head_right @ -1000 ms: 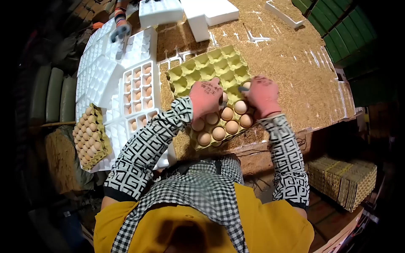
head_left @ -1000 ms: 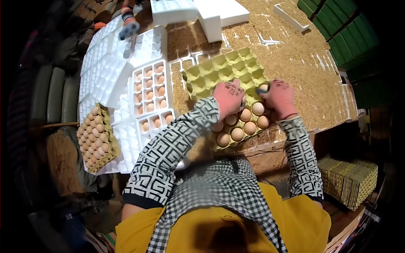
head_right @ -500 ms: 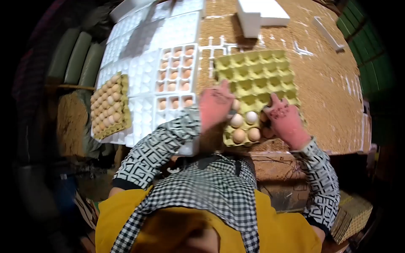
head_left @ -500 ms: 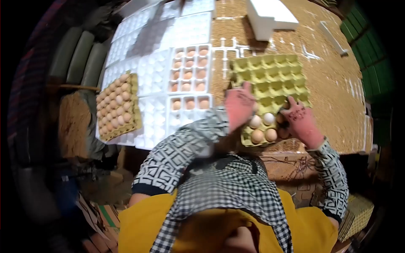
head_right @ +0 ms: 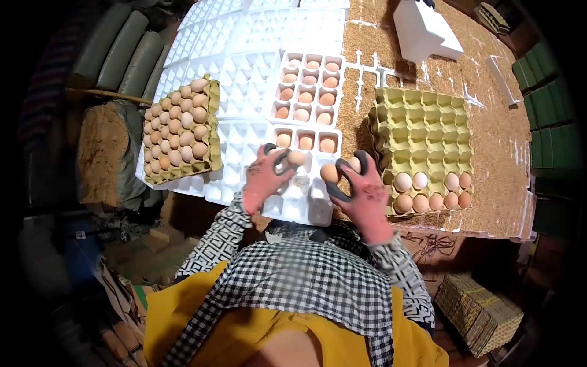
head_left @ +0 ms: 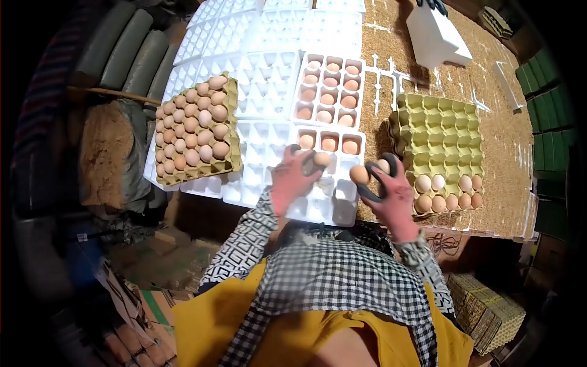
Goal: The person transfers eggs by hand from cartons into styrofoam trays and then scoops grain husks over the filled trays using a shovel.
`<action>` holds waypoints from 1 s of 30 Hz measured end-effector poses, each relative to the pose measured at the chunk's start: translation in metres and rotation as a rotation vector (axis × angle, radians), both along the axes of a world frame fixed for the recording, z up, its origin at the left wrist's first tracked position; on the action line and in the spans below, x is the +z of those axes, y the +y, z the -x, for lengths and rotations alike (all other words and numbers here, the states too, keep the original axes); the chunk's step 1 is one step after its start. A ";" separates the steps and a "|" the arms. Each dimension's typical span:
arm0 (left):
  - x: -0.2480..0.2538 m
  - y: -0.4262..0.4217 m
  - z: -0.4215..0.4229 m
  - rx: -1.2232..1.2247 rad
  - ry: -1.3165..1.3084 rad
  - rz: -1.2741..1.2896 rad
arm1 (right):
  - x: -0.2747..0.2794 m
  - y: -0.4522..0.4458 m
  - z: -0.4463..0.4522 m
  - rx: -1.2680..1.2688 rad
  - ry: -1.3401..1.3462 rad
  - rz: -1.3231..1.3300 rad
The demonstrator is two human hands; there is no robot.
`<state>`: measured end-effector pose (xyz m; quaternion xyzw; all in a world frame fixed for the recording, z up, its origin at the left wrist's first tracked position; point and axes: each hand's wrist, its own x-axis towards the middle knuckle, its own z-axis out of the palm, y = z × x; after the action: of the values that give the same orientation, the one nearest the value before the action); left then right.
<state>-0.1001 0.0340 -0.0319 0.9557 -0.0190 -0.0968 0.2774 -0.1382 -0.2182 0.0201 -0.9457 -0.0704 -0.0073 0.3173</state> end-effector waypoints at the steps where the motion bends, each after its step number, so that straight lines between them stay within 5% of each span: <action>1: 0.008 -0.007 -0.002 -0.023 0.050 -0.048 | -0.010 0.015 -0.009 -0.031 0.015 0.158; 3: -0.001 -0.004 -0.004 -0.061 0.025 -0.036 | -0.046 0.023 -0.017 0.016 0.092 0.376; 6: -0.012 0.021 0.003 -0.081 -0.216 0.239 | -0.041 0.030 -0.015 -0.009 0.040 0.161; 9: 0.007 0.038 0.012 0.480 0.207 1.133 | -0.027 0.056 -0.006 0.315 0.028 -0.018; 10: 0.001 0.035 0.016 0.485 0.017 1.168 | -0.038 0.066 -0.006 0.425 0.074 0.139; 12: -0.010 0.027 0.029 0.298 -0.265 0.849 | -0.060 0.065 -0.004 0.559 0.020 0.296; 15: -0.048 0.025 0.040 -0.182 -0.628 0.216 | -0.067 0.054 0.006 0.331 -0.118 0.007; 17: -0.058 0.019 0.036 -0.295 -0.478 0.067 | -0.071 0.039 0.009 0.406 -0.178 0.131; 19: -0.046 0.014 0.028 -0.279 -0.514 0.088 | -0.080 0.020 0.017 0.295 -0.269 -0.050; 22: -0.021 -0.001 0.016 -0.219 -0.537 0.189 | -0.005 -0.063 0.013 -0.128 -0.553 0.081; 23: -0.010 -0.015 0.011 -0.257 -0.522 0.243 | -0.005 -0.099 0.018 -0.557 -0.384 0.126; 24: 0.004 -0.036 0.004 -0.346 -0.529 0.276 | 0.004 -0.132 0.018 -0.666 -0.217 0.353; 26: 0.037 -0.094 -0.006 -0.504 -0.511 0.339 | 0.029 -0.171 0.005 -0.698 0.369 0.712; 27: 0.051 -0.131 -0.008 -0.573 -0.492 0.370 | 0.003 -0.184 0.003 -0.611 0.351 0.901; 29: 0.054 -0.194 -0.014 -0.699 -0.540 0.265 | 0.007 -0.190 -0.006 -0.543 0.257 0.862; 30: 0.053 -0.220 -0.016 -0.737 -0.527 0.203 | 0.008 -0.200 -0.002 -0.598 0.224 0.606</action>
<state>-0.0841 -0.1858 0.0211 0.8454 -0.4365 0.0595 0.3022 -0.1363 -0.4178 0.0279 -0.9697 0.2425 0.0249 0.0151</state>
